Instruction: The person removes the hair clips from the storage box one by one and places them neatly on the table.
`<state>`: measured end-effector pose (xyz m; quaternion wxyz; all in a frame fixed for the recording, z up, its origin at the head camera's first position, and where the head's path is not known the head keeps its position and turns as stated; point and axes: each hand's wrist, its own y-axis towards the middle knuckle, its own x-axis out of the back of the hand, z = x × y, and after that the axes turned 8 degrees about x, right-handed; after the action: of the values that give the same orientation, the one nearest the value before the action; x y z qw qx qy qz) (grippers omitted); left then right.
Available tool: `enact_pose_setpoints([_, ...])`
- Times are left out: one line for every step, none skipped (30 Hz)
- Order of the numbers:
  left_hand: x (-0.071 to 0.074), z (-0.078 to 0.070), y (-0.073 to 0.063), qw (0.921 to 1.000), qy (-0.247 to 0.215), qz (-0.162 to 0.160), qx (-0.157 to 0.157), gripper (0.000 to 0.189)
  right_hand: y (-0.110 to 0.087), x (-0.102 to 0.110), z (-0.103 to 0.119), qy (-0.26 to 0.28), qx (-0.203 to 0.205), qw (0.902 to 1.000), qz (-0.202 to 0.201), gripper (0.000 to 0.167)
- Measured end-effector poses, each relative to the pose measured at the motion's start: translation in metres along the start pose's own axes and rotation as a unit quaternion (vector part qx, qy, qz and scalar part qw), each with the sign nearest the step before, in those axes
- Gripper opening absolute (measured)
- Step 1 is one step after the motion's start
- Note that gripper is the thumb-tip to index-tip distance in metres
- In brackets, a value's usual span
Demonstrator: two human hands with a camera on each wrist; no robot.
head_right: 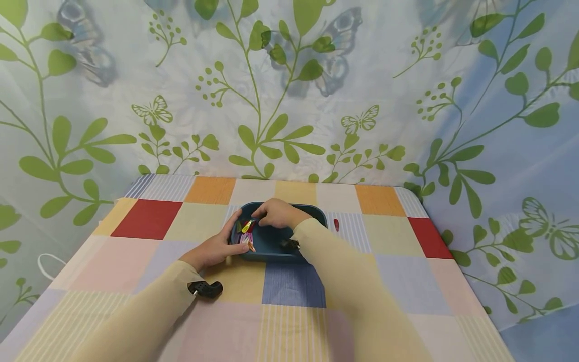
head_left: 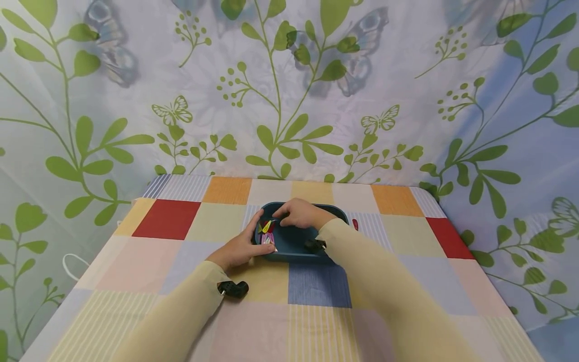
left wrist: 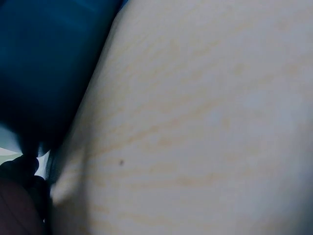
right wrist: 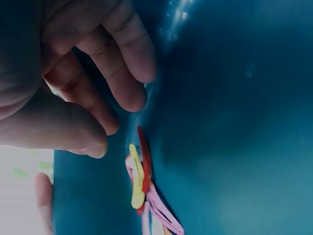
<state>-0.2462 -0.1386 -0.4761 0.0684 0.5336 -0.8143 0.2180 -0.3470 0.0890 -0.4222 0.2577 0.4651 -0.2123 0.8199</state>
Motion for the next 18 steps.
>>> enact_pose_setpoints([0.0, 0.0, 0.0, 1.0, -0.002, 0.001, -0.001, 0.108, 0.002, -0.002, 0.0, -0.005, -0.001, 1.0, 0.004, 0.035])
enact_pose_setpoints([0.0, 0.0, 0.0, 1.0, -0.002, 0.002, -0.002, 0.109, 0.003, -0.004, 0.0, -0.008, -0.005, 0.9999, 0.008, 0.035])
enact_pose_setpoints([-0.001, 0.001, 0.001, 1.0, -0.001, 0.001, -0.004, 0.109, 0.004, -0.006, 0.0, -0.011, -0.008, 0.9998, 0.013, 0.035])
enact_pose_setpoints([-0.001, 0.001, 0.001, 1.0, 0.0, 0.002, -0.006, 0.109, 0.006, -0.007, 0.001, -0.012, -0.012, 0.9997, 0.018, 0.035])
enact_pose_setpoints([-0.001, 0.0, 0.0, 1.0, 0.0, 0.003, -0.007, 0.11, 0.007, -0.009, 0.001, -0.013, -0.013, 0.9996, 0.022, 0.035])
enact_pose_setpoints([-0.001, 0.001, 0.0, 1.0, 0.001, 0.003, -0.008, 0.11, 0.008, -0.011, 0.0, -0.016, -0.013, 0.9995, 0.025, 0.034])
enact_pose_setpoints([-0.001, 0.001, 0.0, 1.0, 0.002, 0.003, -0.009, 0.111, 0.009, -0.012, 0.0, -0.018, -0.012, 0.9994, 0.028, 0.034])
enact_pose_setpoints([-0.001, 0.001, 0.0, 1.0, 0.004, 0.002, -0.009, 0.111, 0.009, -0.013, 0.0, -0.017, -0.012, 0.9993, 0.031, 0.034])
enact_pose_setpoints([-0.001, 0.001, 0.001, 0.9999, 0.005, 0.001, -0.009, 0.111, 0.01, -0.014, -0.001, -0.018, -0.009, 0.9993, 0.033, 0.034])
enact_pose_setpoints([-0.001, 0.001, 0.001, 0.9999, 0.007, 0.001, -0.009, 0.112, 0.011, -0.015, -0.001, -0.017, -0.007, 0.9992, 0.034, 0.034])
enact_pose_setpoints([0.0, 0.001, 0.001, 0.9999, 0.008, 0.0, -0.008, 0.112, 0.011, -0.016, -0.001, -0.018, -0.005, 0.9992, 0.036, 0.033])
enact_pose_setpoints([0.0, 0.001, 0.001, 0.9999, 0.011, -0.001, -0.008, 0.112, 0.012, -0.016, 0.0, -0.018, -0.005, 0.9992, 0.036, 0.033])
enact_pose_setpoints([0.0, 0.001, 0.001, 0.9999, 0.013, -0.001, -0.009, 0.113, 0.012, -0.016, 0.0, -0.018, -0.005, 0.9991, 0.037, 0.033])
enact_pose_setpoints([0.0, 0.001, 0.001, 0.9998, 0.015, -0.002, -0.008, 0.113, 0.012, -0.017, 0.0, -0.017, -0.006, 0.9991, 0.037, 0.032])
enact_pose_setpoints([0.0, 0.001, 0.001, 0.9998, 0.015, -0.002, -0.008, 0.113, 0.013, -0.017, 0.0, -0.021, -0.005, 0.9991, 0.038, 0.032])
enact_pose_setpoints([0.001, 0.001, 0.001, 0.9998, 0.015, -0.002, -0.009, 0.114, 0.013, -0.018, 0.0, -0.023, -0.004, 0.999, 0.038, 0.031])
enact_pose_setpoints([0.001, 0.001, 0.001, 0.9999, 0.015, -0.001, -0.009, 0.114, 0.014, -0.018, -0.001, -0.025, -0.002, 0.9989, 0.04, 0.03])
enact_pose_setpoints([0.001, 0.001, 0.001, 0.9999, 0.013, -0.001, -0.009, 0.115, 0.015, -0.019, -0.001, -0.028, 0.001, 0.9988, 0.041, 0.03])
